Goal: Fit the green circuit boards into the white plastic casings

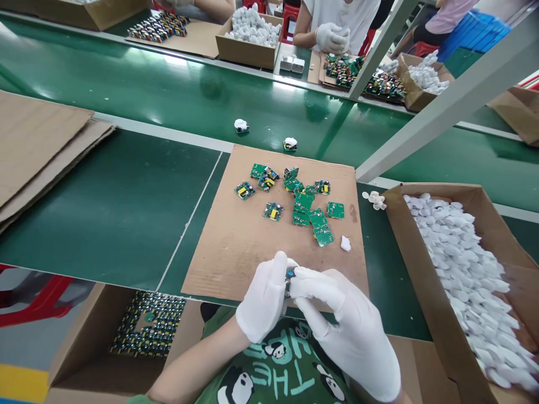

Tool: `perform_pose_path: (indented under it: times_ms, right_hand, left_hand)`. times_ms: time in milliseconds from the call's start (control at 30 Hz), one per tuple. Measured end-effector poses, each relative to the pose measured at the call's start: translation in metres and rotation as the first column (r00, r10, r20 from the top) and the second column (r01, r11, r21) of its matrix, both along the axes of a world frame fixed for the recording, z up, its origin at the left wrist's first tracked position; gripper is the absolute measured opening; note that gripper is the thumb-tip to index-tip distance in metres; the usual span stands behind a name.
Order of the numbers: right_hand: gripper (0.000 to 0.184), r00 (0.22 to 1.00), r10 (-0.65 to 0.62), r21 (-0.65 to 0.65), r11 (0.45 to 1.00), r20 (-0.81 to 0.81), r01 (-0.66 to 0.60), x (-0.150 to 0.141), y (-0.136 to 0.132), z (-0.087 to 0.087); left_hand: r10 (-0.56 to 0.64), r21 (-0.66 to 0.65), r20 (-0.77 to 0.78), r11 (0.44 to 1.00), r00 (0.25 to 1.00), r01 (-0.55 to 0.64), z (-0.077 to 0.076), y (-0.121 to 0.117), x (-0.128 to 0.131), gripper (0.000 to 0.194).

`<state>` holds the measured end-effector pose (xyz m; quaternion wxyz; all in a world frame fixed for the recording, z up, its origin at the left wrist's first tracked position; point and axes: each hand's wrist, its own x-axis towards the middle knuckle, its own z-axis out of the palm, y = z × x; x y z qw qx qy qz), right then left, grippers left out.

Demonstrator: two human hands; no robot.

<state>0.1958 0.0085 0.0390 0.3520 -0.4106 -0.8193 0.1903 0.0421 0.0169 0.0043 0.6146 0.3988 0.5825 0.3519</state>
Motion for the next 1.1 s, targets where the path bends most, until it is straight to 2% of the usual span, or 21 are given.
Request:
perform_pose_path:
  times_ms: [100, 200, 300, 367, 433, 500, 600, 667, 767, 867, 933, 1033, 1100]
  right_hand:
    - [0.027, 0.996, -0.037, 0.043, 0.999, 0.078, 0.034, -0.002, -0.001, 0.002]
    - [0.022, 0.991, -0.059, -0.023, 0.998, 0.123, 0.062, -0.003, 0.004, 0.001]
    - [0.011, 0.999, 0.031, -0.025, 0.999, 0.036, -0.030, -0.001, 0.013, -0.006]
    - [0.016, 0.993, 0.103, 0.087, 0.991, -0.054, -0.098, 0.001, 0.019, -0.014]
    - [0.018, 0.987, 0.125, 0.171, 0.979, -0.099, -0.107, 0.003, 0.022, -0.021]
    - [0.018, 0.985, 0.141, 0.151, 0.981, -0.101, -0.125, 0.004, 0.022, -0.025]
    - [0.037, 0.983, 0.132, 0.033, 0.991, -0.130, -0.129, 0.006, 0.021, -0.026]
    - [0.044, 0.978, 0.119, 0.019, 0.993, -0.172, -0.118, 0.006, 0.022, -0.026]
    - [0.035, 0.959, 0.193, 0.078, 0.980, -0.209, -0.181, 0.007, 0.025, -0.029]
    - [0.033, 0.941, 0.220, 0.100, 0.975, -0.257, -0.201, 0.008, 0.027, -0.036]
    - [0.036, 0.925, 0.213, 0.107, 0.976, -0.314, -0.189, 0.009, 0.027, -0.040]
    - [0.038, 0.891, 0.237, 0.151, 0.970, -0.386, -0.193, 0.009, 0.025, -0.042]
    - [0.033, 0.898, 0.242, 0.160, 0.967, -0.368, -0.196, 0.010, 0.023, -0.041]
  left_hand:
    - [0.012, 0.053, -0.054, 0.999, 0.998, -0.009, 0.001, 0.002, 0.001, 0.068]
    - [0.013, 0.035, -0.008, 0.999, 1.000, -0.012, 0.004, 0.001, 0.001, 0.066]
    - [-0.060, -0.076, 0.206, 0.994, 0.977, 0.077, 0.007, -0.001, -0.001, 0.071]
    - [-0.106, -0.139, 0.316, 0.978, 0.943, 0.156, 0.008, -0.001, -0.003, 0.074]
    - [-0.133, -0.157, 0.330, 0.968, 0.934, 0.194, 0.009, 0.001, -0.006, 0.076]
    - [-0.194, -0.104, 0.320, 0.966, 0.927, 0.238, 0.012, 0.006, -0.011, 0.071]
    - [-0.331, -0.005, 0.328, 0.936, 0.885, 0.352, 0.018, 0.013, -0.019, 0.049]
    - [-0.404, 0.040, 0.373, 0.906, 0.835, 0.421, 0.021, 0.015, -0.022, 0.041]
    - [-0.427, 0.062, 0.457, 0.891, 0.780, 0.450, 0.020, 0.014, -0.021, 0.042]
    - [-0.383, 0.000, 0.470, 0.901, 0.795, 0.435, 0.018, 0.011, -0.018, 0.037]
    - [-0.378, -0.011, 0.489, 0.899, 0.786, 0.438, 0.017, 0.012, -0.017, 0.040]
    - [-0.464, 0.073, 0.594, 0.844, 0.657, 0.531, 0.018, 0.015, -0.020, 0.054]
    - [-0.526, 0.131, 0.601, 0.807, 0.602, 0.576, 0.017, 0.015, -0.022, 0.054]
